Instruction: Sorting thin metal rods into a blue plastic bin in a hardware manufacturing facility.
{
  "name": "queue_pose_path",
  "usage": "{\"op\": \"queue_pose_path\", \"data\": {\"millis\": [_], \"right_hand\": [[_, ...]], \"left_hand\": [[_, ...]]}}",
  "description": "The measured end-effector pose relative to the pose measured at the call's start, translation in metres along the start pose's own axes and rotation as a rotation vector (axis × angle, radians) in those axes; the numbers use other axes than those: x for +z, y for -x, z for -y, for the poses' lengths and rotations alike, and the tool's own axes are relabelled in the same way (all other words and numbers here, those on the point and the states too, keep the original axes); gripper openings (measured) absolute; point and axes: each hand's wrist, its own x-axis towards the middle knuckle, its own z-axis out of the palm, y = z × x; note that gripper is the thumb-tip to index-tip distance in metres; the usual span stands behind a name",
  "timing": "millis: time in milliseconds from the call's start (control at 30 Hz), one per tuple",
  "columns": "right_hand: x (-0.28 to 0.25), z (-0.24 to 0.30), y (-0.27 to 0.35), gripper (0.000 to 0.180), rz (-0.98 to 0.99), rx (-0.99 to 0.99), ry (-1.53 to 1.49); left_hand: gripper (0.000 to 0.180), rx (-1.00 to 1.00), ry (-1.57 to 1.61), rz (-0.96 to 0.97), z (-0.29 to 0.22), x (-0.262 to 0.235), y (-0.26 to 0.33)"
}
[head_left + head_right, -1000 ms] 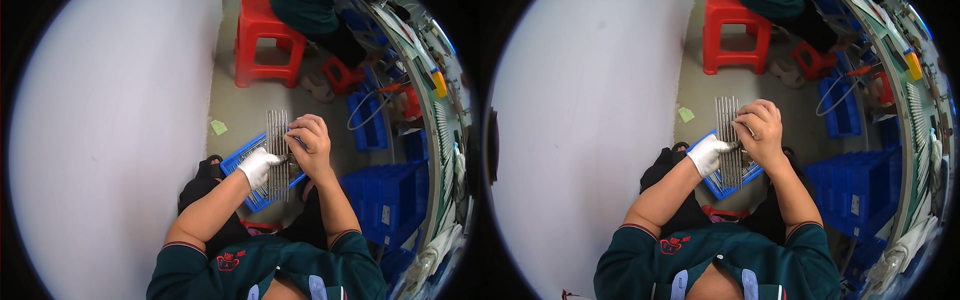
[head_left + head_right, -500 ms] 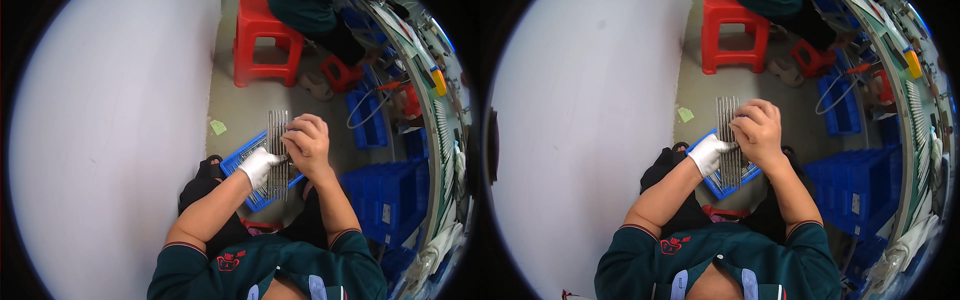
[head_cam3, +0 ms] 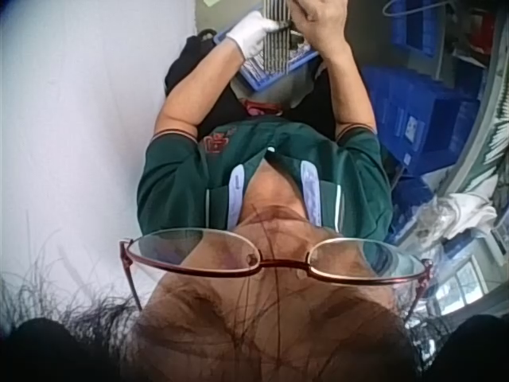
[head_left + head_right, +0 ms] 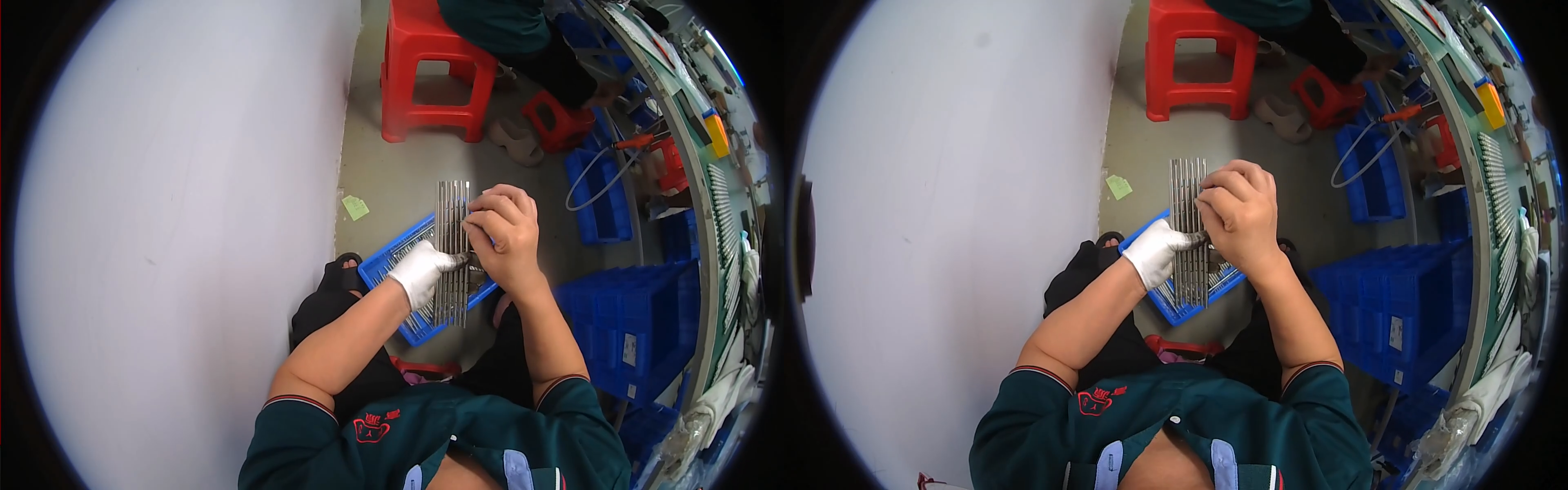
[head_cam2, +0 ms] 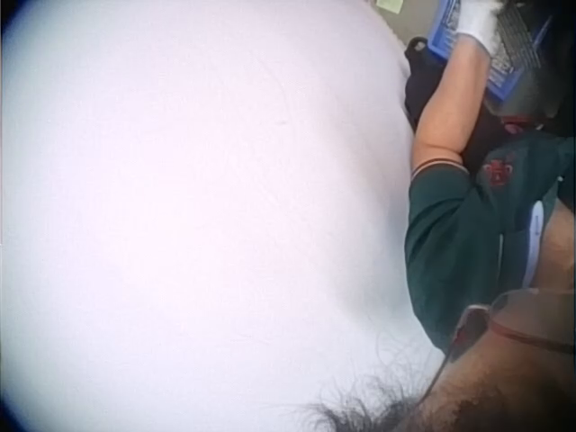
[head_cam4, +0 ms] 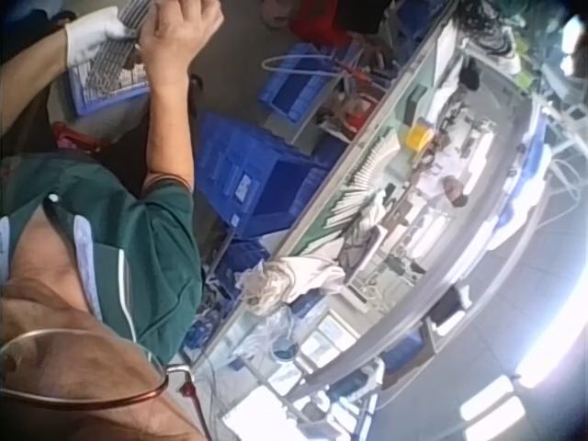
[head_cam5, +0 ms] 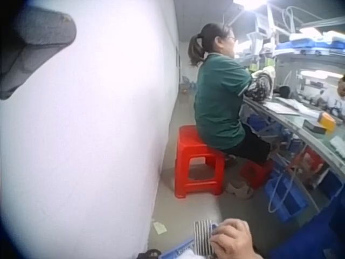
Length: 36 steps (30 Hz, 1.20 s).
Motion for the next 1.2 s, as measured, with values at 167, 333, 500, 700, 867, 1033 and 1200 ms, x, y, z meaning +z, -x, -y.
{"op": "queue_pose_path", "data": {"millis": [167,333,500,700,867,1033,1200], "right_hand": [[-0.002,0.003,-0.001,0.011,0.004,-0.006,0.042],[0.003,0.004,0.004,0.011,-0.01,-0.033,0.098],[0.011,0.002,0.007,0.011,0.009,0.02,0.102],[-0.001,0.001,0.005,0.01,0.014,0.08,-0.015],[0.002,-0.001,0.008,0.01,0.048,0.113,-0.088],[0.001,0.001,0.005,0.011,0.046,0.038,-0.005],[0.009,0.003,0.009,0.012,0.035,-0.023,0.039]], "left_hand": [[0.02,0.032,-0.074,-0.029,0.003,-0.002,-0.002],[0.021,0.014,-0.132,-0.088,0.003,0.003,-0.001],[0.024,0.037,-0.077,-0.041,0.005,-0.004,-0.004],[0.026,-0.019,0.059,-0.011,0.0,-0.006,-0.005],[0.03,-0.029,0.016,0.061,-0.003,-0.012,-0.005],[0.031,-0.004,0.02,0.063,-0.003,-0.009,-0.004],[0.025,0.069,-0.004,0.003,0.003,-0.009,-0.006]]}}
